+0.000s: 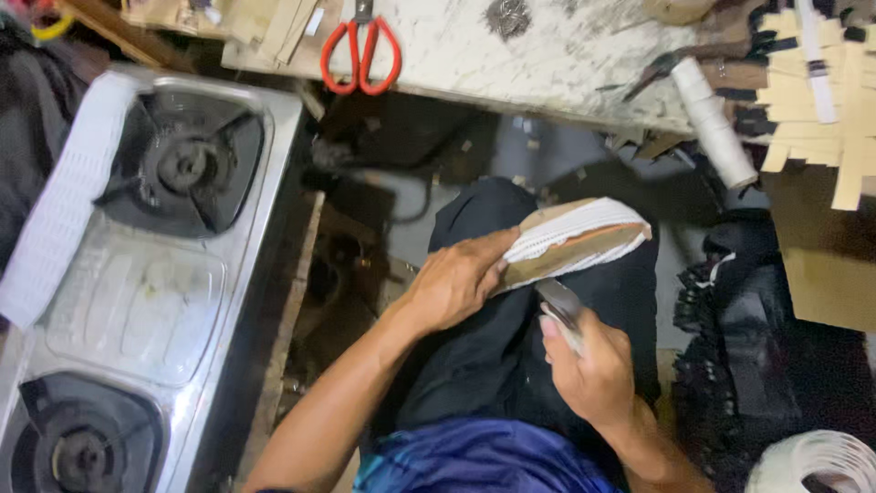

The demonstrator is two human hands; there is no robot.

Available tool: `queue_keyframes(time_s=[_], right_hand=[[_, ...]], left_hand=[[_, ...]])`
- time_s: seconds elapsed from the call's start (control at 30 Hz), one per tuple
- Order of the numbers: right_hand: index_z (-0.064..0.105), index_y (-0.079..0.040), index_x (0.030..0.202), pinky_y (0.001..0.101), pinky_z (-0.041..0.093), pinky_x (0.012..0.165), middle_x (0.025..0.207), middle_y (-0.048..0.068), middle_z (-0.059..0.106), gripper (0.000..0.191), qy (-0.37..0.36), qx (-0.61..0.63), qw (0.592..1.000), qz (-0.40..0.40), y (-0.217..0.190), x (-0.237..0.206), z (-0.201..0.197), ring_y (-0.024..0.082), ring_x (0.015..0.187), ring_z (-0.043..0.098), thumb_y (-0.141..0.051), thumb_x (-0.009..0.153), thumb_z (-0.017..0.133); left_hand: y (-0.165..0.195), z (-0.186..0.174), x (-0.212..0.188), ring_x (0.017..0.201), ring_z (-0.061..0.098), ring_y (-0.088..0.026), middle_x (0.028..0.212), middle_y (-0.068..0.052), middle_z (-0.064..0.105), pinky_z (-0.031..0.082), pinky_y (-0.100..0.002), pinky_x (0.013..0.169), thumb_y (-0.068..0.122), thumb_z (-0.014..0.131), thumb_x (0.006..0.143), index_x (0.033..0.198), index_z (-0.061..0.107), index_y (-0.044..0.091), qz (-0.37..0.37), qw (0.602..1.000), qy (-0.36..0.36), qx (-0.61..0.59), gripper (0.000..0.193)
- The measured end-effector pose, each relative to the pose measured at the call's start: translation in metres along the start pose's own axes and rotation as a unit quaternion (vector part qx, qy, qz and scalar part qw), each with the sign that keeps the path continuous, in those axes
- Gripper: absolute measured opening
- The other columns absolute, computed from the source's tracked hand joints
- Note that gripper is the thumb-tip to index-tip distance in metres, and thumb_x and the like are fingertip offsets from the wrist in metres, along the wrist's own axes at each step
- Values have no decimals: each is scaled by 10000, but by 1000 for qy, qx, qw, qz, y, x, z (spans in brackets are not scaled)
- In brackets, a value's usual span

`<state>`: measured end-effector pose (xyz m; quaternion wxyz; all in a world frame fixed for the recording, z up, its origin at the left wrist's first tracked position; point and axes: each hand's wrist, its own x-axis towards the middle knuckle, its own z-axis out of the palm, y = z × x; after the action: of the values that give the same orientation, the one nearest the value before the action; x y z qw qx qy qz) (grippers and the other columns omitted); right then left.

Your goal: The person sits with a woven shoe upper over a wooden last on their lap, hammers the upper and sole edge, presses and folds the upper material around the last, and uses pincers to trim and tuck the material along the sole edge, turning the shoe to work around it.

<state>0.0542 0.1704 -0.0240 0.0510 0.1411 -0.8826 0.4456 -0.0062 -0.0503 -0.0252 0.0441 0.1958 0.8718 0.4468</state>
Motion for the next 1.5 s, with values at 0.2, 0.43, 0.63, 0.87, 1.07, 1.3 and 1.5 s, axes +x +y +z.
queue_keyframes(time_s=[0.2,0.43,0.63,0.87,1.07,1.3,1.5], right_hand=[[683,-19,975,444,538,604,800,208,711,135,-12,-147,987,-65,6,10,9,383,719,692,-154,979,693],[671,23,1087,417,569,676,884,222,711,217,38,-79,993,-84,9,15,23,378,805,720,-166,982,666],[632,21,968,282,484,473,702,79,661,182,52,115,956,266,67,0,1,168,538,617,-157,988,662],[635,-22,1161,245,397,353,956,130,680,402,112,481,788,367,117,-6,-84,147,581,626,-405,1078,543],[616,87,1271,357,607,511,976,275,740,468,0,470,813,342,89,-48,-94,289,716,753,-212,912,635],[576,24,1219,402,647,981,1214,229,704,436,109,113,982,-106,34,-66,-70,302,1165,738,-69,845,781],[594,0,1138,452,624,940,1177,227,699,579,82,-62,968,-227,19,-69,-63,375,1156,698,-130,679,922]], left_hand=[[-11,-4,4,1208,615,-400,1451,-192,579,522,-498,947,80,546,878,1476,487,58,26,1000,-14,10,602],[-17,-13,6,1186,635,-393,1430,-193,593,529,-487,946,112,589,867,1513,456,75,25,999,-40,-7,660],[-11,-29,-5,1024,739,-325,1163,-200,740,562,-420,861,220,708,880,1389,611,59,-71,993,-21,-94,543],[6,-43,-28,1058,732,-325,1217,-207,730,577,-387,877,129,705,916,1352,649,13,-31,965,-51,-257,454],[11,-40,-28,1344,621,-296,1390,-158,671,505,-403,1113,117,757,901,1359,623,25,157,980,27,-119,486],[10,45,-12,1232,613,-251,1360,-117,635,491,-446,1040,216,586,1055,1479,483,24,-154,669,52,-725,477],[8,59,-14,1269,611,-224,1390,-114,609,492,-437,1110,251,608,1044,1453,492,17,-135,687,70,-710,485]])
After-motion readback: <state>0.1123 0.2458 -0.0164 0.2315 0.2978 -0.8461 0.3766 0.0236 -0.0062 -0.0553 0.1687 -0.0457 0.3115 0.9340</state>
